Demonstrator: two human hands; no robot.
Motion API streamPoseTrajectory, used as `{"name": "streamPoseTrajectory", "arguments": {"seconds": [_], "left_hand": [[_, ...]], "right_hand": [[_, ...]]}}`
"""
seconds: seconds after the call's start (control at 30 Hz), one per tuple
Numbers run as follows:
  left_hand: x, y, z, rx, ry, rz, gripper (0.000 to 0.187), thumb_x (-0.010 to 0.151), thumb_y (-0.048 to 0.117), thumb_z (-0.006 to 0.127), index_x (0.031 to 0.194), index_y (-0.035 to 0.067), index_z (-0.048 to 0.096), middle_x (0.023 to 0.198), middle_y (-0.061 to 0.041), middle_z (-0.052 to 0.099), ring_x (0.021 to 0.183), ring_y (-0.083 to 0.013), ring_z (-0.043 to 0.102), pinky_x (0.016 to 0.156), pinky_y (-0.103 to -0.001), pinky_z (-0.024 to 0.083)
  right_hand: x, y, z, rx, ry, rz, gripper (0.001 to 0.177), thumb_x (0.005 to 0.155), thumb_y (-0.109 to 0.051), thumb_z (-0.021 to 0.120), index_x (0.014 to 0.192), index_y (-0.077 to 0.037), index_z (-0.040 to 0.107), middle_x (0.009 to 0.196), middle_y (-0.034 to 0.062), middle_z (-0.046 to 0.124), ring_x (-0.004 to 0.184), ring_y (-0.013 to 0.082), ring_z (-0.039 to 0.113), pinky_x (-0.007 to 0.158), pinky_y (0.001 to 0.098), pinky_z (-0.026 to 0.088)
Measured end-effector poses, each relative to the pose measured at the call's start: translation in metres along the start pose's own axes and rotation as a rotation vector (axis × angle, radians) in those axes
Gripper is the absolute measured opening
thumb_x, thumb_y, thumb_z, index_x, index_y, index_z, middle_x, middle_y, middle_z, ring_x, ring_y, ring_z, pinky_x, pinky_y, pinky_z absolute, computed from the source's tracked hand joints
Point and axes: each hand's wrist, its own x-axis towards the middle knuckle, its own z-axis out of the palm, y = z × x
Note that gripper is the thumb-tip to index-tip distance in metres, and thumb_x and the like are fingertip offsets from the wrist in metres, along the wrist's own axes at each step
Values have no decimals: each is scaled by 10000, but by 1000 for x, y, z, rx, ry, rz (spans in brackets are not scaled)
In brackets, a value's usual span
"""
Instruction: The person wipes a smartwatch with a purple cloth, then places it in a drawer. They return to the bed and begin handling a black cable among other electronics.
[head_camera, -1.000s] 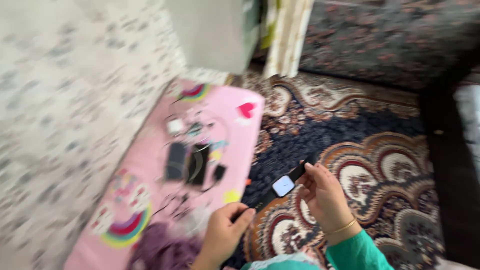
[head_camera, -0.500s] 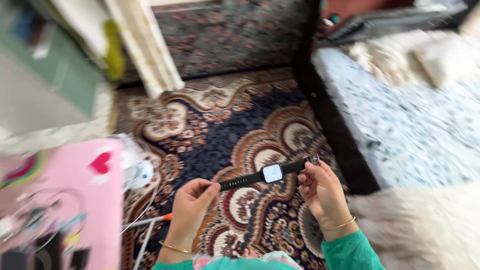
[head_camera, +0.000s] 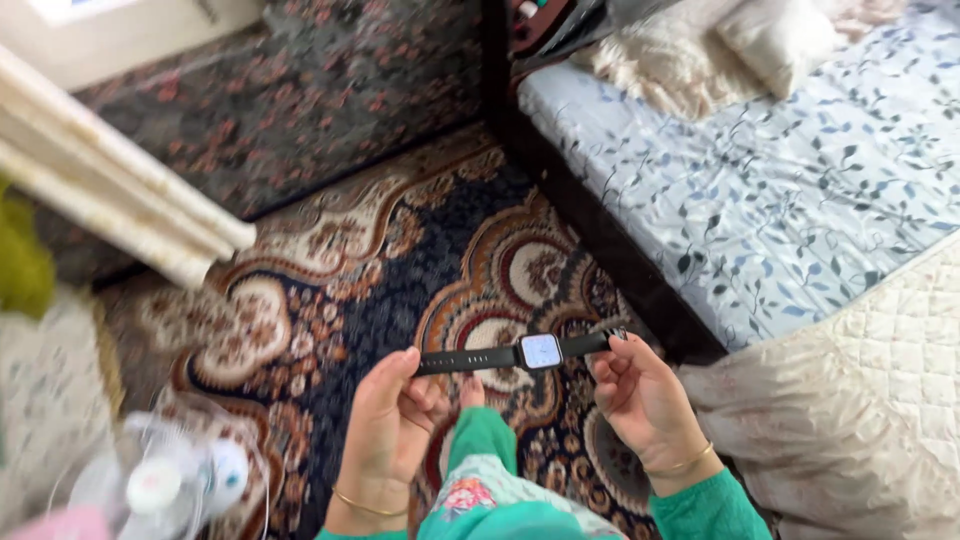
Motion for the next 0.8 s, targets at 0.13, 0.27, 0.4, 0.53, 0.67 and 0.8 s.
{"name": "streamPoseTrajectory", "arguments": {"seconds": [0.13,0.27,0.4,0.53,0.67,0.8], "left_hand": [[101,23,25,-119,-13,-151,218,959,178,658,761,108,596,608,21,561,553,-116,536,574,-317,485],[192,56,75,-231,63,-327,319,944,236,636,659,121,553,589,10,574,561,-147,563,599,-341,497],[270,69,121,-267,48,-412,344,936,234,622,620,114,562,594,-1,600,566,-160,581,618,-341,492],[351,65,157,-270,-3,-457,359,936,218,628,596,134,550,606,-10,620,570,-164,587,631,-353,494],[424,47,206,-274,-62,-431,332,932,200,631,613,139,559,617,-28,636,578,-162,588,632,-364,481],[480,37,282,-159,-147,-347,244,951,195,629,730,103,582,619,-43,626,593,-174,579,647,-372,477]], "right_hand": [[70,-36,31,50,66,17,135,937,-180,653,810,-141,631,744,-14,688,669,99,661,491,202,471],[142,-72,61,125,69,78,185,954,-200,648,805,-89,653,714,0,683,645,101,669,480,201,489],[195,-111,84,170,171,71,273,989,-263,600,847,-39,665,716,-1,681,620,87,648,470,190,479],[262,-155,79,145,185,19,310,998,-274,598,841,-14,664,687,-1,657,592,92,633,450,202,468],[352,-207,83,136,186,79,303,973,-282,607,822,-24,658,691,20,671,568,102,609,434,208,447],[439,-252,98,159,197,239,271,977,-241,623,833,-11,624,711,67,681,574,119,602,464,204,455]]}}
